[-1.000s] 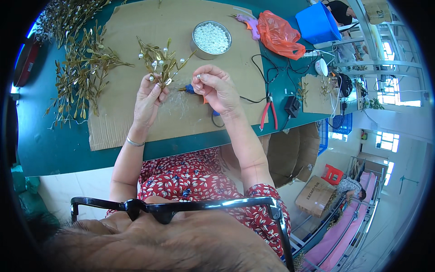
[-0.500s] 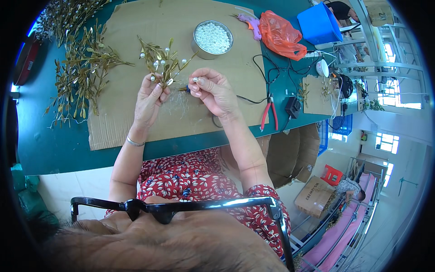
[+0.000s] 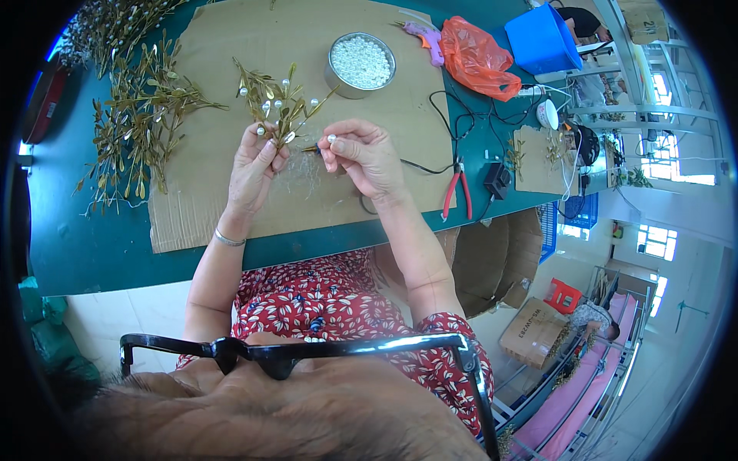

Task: The person decorates artificial leafy branches by applying adhesive with a hot glue gun and attaching pearl beads to the branches by hand.

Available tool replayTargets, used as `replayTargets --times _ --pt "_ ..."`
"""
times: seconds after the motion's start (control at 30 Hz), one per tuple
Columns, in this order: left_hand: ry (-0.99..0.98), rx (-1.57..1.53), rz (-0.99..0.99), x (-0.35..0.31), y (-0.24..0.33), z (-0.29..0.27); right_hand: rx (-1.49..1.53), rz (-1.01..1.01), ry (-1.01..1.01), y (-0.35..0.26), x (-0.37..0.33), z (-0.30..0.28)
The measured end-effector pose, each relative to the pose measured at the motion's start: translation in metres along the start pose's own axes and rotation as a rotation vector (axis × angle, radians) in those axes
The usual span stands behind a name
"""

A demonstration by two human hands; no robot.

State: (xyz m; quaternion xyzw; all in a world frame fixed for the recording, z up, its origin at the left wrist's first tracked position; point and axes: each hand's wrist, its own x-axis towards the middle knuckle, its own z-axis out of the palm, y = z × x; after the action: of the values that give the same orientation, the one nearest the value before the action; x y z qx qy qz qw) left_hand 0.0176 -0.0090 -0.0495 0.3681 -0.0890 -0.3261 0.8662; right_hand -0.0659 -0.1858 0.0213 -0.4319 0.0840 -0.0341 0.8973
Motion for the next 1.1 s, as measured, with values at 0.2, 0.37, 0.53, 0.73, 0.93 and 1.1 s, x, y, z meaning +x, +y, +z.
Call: replayTargets --times 0.2,0.37,0.53,0.73,0.93,1.1 --pt "-0.027 0.028 -0.020 0.000 -0.003 -0.003 -0.457 -0.241 0.097 0.001 -0.003 0.003" --pt "-0.006 0.205 -0.025 -0.003 -0.002 0.001 -1.054 -0.583 0.137 0.000 0.003 0.014" --pt "0.000 0.230 -0.012 -0.003 -0.003 0.005 -1.068 -0.548 0.131 0.004 0.006 0.013" --pt "0.007 0.226 -0.009 -0.003 -0.002 0.004 -1.049 -0.530 0.162 0.008 0.009 0.013" --pt "0.001 0.199 -0.012 -0.003 -0.004 0.006 -1.050 -0.542 0.172 0.016 0.008 0.007" --pt "0.007 0.191 -0.006 -0.004 -0.004 0.007 -1.154 -0.573 0.207 0.023 0.007 0.010"
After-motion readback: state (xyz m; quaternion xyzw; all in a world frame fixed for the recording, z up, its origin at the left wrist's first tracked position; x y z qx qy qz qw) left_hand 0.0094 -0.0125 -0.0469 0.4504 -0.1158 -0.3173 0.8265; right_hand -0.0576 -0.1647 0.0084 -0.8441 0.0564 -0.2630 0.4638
